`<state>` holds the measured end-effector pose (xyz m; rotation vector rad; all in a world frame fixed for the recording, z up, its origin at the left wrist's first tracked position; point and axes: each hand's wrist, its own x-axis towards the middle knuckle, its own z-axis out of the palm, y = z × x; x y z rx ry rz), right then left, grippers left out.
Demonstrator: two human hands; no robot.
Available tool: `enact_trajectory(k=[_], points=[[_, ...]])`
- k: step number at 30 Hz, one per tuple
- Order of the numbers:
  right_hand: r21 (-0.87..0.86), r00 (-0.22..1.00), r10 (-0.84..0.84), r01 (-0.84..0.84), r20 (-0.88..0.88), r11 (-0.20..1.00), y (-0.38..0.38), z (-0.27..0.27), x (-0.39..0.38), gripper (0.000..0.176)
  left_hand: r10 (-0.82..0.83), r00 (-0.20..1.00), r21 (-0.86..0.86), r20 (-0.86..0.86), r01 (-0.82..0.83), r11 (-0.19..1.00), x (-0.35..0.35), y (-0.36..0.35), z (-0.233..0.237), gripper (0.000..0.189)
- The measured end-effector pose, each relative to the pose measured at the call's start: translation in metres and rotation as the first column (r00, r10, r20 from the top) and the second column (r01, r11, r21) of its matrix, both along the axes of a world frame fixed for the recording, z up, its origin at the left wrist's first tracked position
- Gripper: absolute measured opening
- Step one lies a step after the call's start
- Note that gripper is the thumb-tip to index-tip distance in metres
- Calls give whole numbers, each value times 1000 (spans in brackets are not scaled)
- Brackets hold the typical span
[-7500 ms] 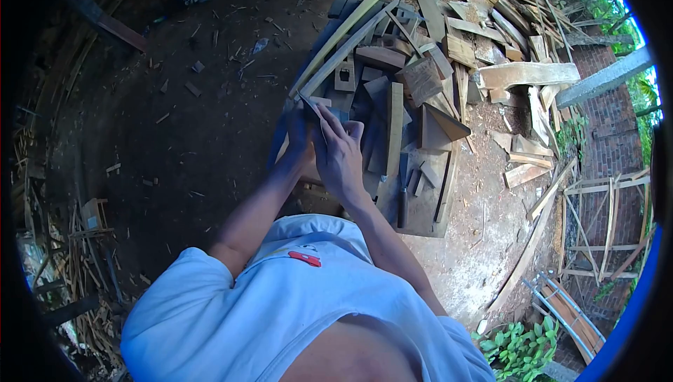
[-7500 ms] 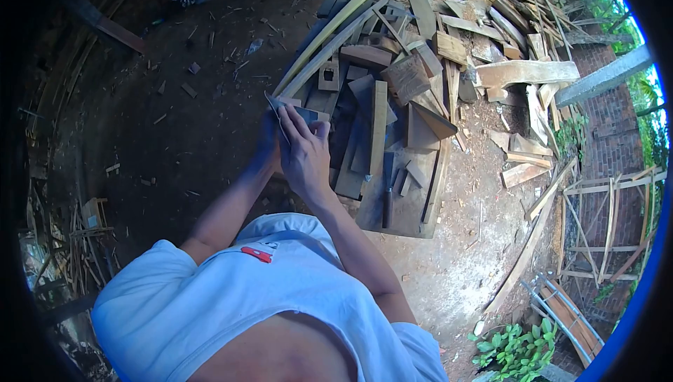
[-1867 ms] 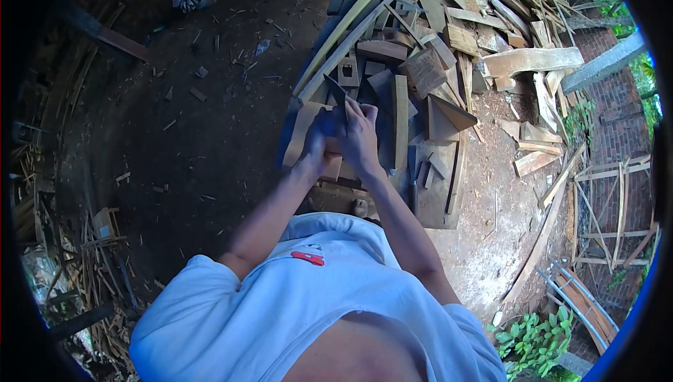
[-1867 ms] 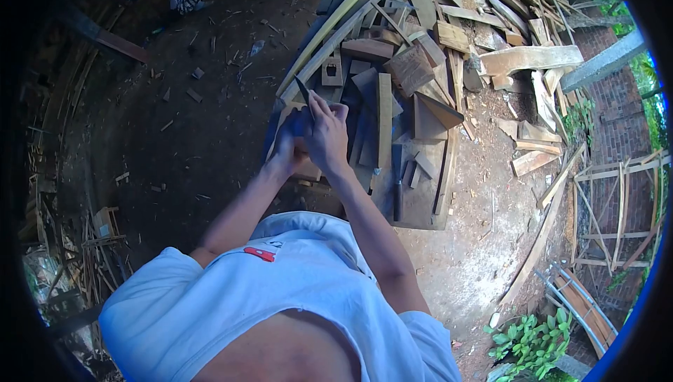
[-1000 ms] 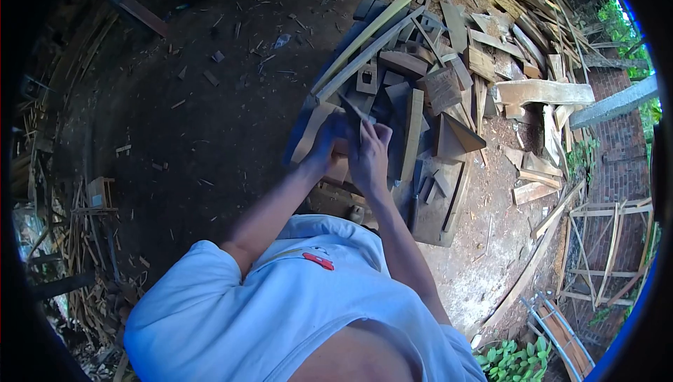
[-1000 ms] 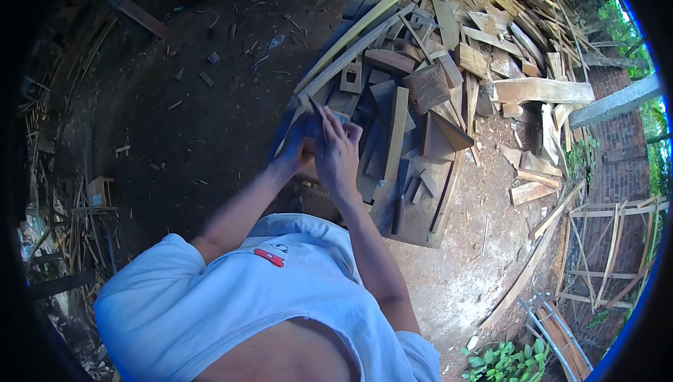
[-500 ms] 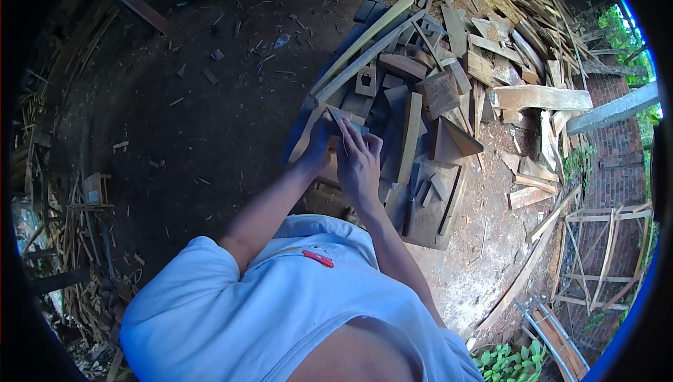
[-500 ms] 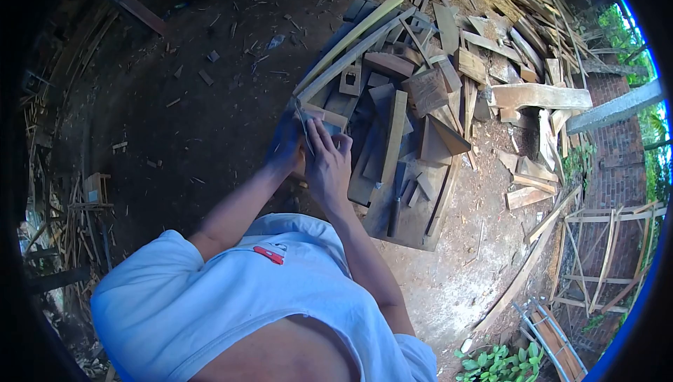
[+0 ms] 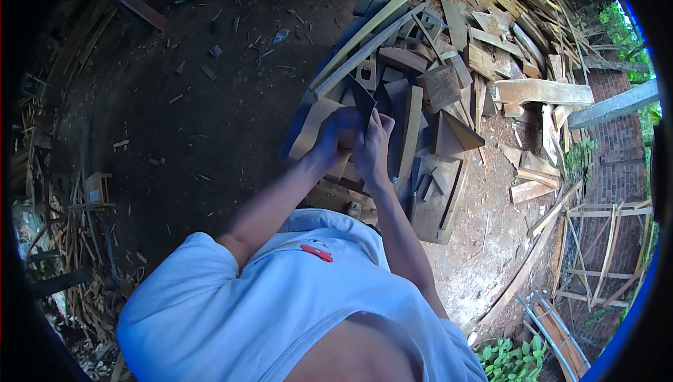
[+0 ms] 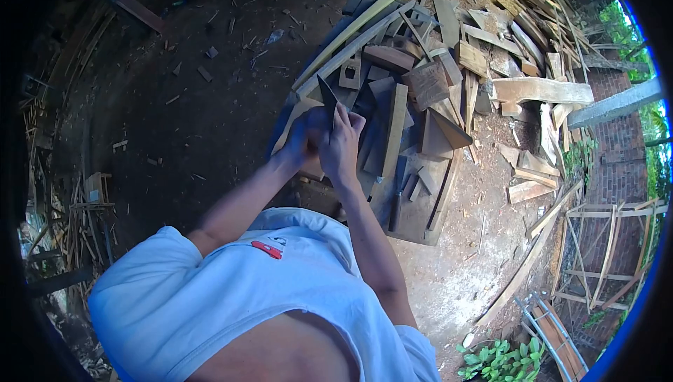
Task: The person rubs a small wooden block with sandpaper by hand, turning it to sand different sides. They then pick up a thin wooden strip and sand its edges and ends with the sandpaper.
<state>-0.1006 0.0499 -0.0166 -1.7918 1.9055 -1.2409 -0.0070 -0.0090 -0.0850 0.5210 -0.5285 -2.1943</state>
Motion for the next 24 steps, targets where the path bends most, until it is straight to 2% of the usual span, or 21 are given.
enact_trajectory(k=[2, 3, 4, 6, 7, 8, 9, 10, 12, 13, 14, 15, 16, 18, 19, 20, 22, 23, 24], points=[[16, 999, -41, 41, -12, 999, -2, 3, 1, 41, 67, 995, -52, 68, -64, 997, -5, -4, 8, 31], [-8, 1000, 9, -9, -19, 1000, 6, 3, 6, 39, 10, 999, -183, -40, -17, 983, -1, -6, 6, 32], [-4, 1000, 13, -13, -17, 1000, 13, 4, 12, 39, 14, 999, -178, -38, -21, 984, 4, -7, 6, 32], [9, 1000, 21, -21, -2, 1000, 17, 9, 15, 38, 20, 1000, -298, 21, -12, 955, 6, -13, 7, 34], [-30, 999, 44, -44, -7, 999, 10, 7, 10, 39, 15, 999, -287, 29, -6, 958, 6, -9, 7, 34], [-17, 999, 36, -36, -2, 999, 5, 4, 3, 39, 3, 997, -84, 75, 3, 996, 1, -3, 6, 32], [50, 997, 27, -31, 79, 998, -5, 3, -6, 41, -13, 994, 110, 111, 1, 994, -4, -3, 11, 31], [115, 987, 16, -34, 160, 993, -10, 3, -11, 42, -16, 994, 108, 108, 4, 994, -5, -2, 17, 31], [104, 996, -6, -4, 91, 995, -5, 3, -3, 42, -66, 995, 106, 80, 58, 993, -2, -5, 27, 27], [41, 1000, 24, -25, 19, 999, 5, 8, 4, 42, -60, 996, 102, 74, 52, 993, 0, -13, 10, 27], [-11, 998, 50, -50, -44, 999, 17, 11, 15, 41, -92, 990, -10, -109, 92, 996, 6, -19, -24, 26], [18, 998, 52, -52, -42, 998, 26, 14, 25, 39, -146, 948, -128, -283, 113, 985, 10, -22, -43, 26], [19, 998, 50, -49, -45, 999, 23, 14, 21, 39, -148, 947, -128, -286, 115, 985, 8, -18, -21, 26], [6, 997, 57, -56, -49, 998, 15, 13, 10, 37, -21, 995, -202, 102, 41, 978, 4, -3, 16, 28], [-7, 1000, 1, 0, 2, 1000, 1, 10, -1, 23, -10, 977, 98, 211, -11, 995, -4, -2, 15, 28], [76, 984, -45, 33, 173, 997, -10, 9, -9, 24, -11, 977, 95, 214, -9, 995, -5, -1, 15, 28], [15, 994, -45, 44, 96, 999, -5, 10, -8, 26, -5, 967, 144, 255, -32, 989, -8, 0, 25, 27], [-27, 999, -35, 36, 12, 999, 0, 10, -3, 31, -8, 990, 82, 138, -3, 997, -7, -2, 18, 28], [-52, 997, -24, 21, -67, 998, 12, 8, 10, 40, -6, 991, 87, 132, -5, 996, -2, -9, -4, 28]])
